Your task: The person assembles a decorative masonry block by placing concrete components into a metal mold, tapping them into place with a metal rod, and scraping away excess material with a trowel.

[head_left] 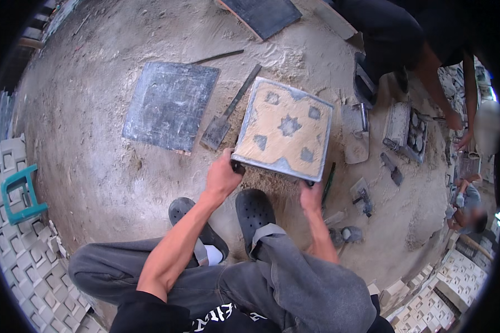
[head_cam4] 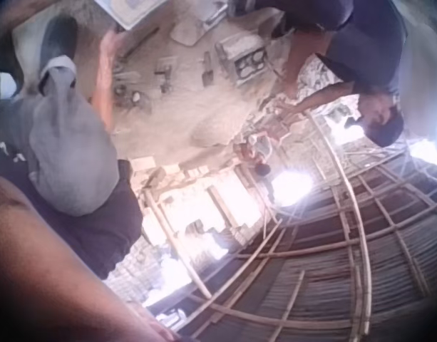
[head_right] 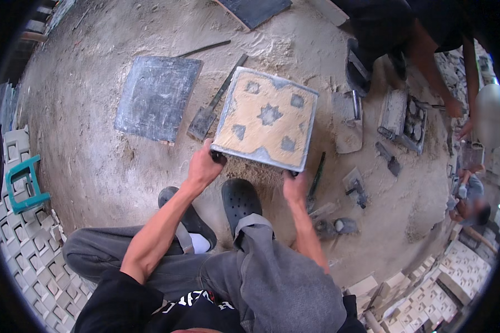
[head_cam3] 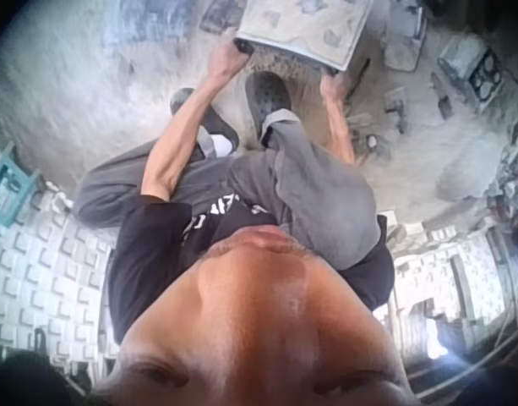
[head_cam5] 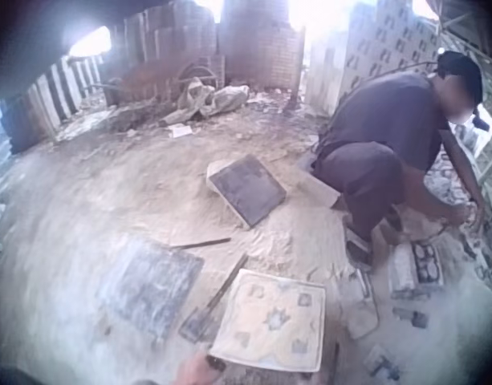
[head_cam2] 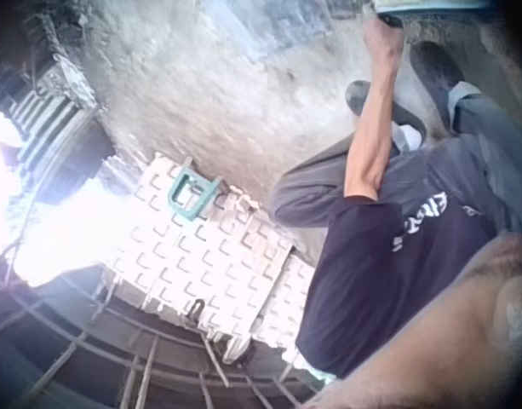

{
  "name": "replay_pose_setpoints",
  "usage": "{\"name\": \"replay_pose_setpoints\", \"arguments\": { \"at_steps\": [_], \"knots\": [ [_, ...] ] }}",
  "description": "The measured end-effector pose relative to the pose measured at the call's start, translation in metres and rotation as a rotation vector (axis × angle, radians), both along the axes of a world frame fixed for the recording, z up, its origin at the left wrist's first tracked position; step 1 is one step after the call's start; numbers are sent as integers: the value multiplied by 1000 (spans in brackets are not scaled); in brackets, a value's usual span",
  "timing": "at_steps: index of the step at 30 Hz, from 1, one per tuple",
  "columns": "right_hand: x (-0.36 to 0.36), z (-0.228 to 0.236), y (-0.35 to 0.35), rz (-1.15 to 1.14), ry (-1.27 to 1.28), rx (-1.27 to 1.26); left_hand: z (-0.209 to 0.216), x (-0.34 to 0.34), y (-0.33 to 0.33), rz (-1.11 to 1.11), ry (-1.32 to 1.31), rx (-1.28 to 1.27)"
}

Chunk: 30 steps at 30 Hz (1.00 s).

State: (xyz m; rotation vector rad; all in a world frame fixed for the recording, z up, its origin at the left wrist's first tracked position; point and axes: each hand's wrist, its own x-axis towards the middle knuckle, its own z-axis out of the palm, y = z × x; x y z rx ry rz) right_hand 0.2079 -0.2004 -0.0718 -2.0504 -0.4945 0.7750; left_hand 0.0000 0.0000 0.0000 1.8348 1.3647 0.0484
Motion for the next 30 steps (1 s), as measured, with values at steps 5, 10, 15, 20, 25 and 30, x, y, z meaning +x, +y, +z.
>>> {"name": "replay_pose_setpoints", "arguments": {
  "at_steps": [5, 10, 15, 20, 25, 30],
  "knots": [
    [43, 93, 46, -145, 487, -238, 53, 23, 5, 113, -26, -30],
    [80, 183, 58, -140, 594, -448, 114, 34, -16, 181, -15, -315],
    [100, 215, 72, 17, 698, -652, 149, 17, -37, 202, -73, -539],
    [108, 244, 124, 299, 504, -1009, 169, 19, -37, 318, -216, -570],
    [140, 235, 198, 232, 671, -1155, 161, 27, 8, 261, -274, -521],
    [153, 223, 277, 280, 731, -1324, 157, 33, 69, 139, -98, -431]
  ]
}}
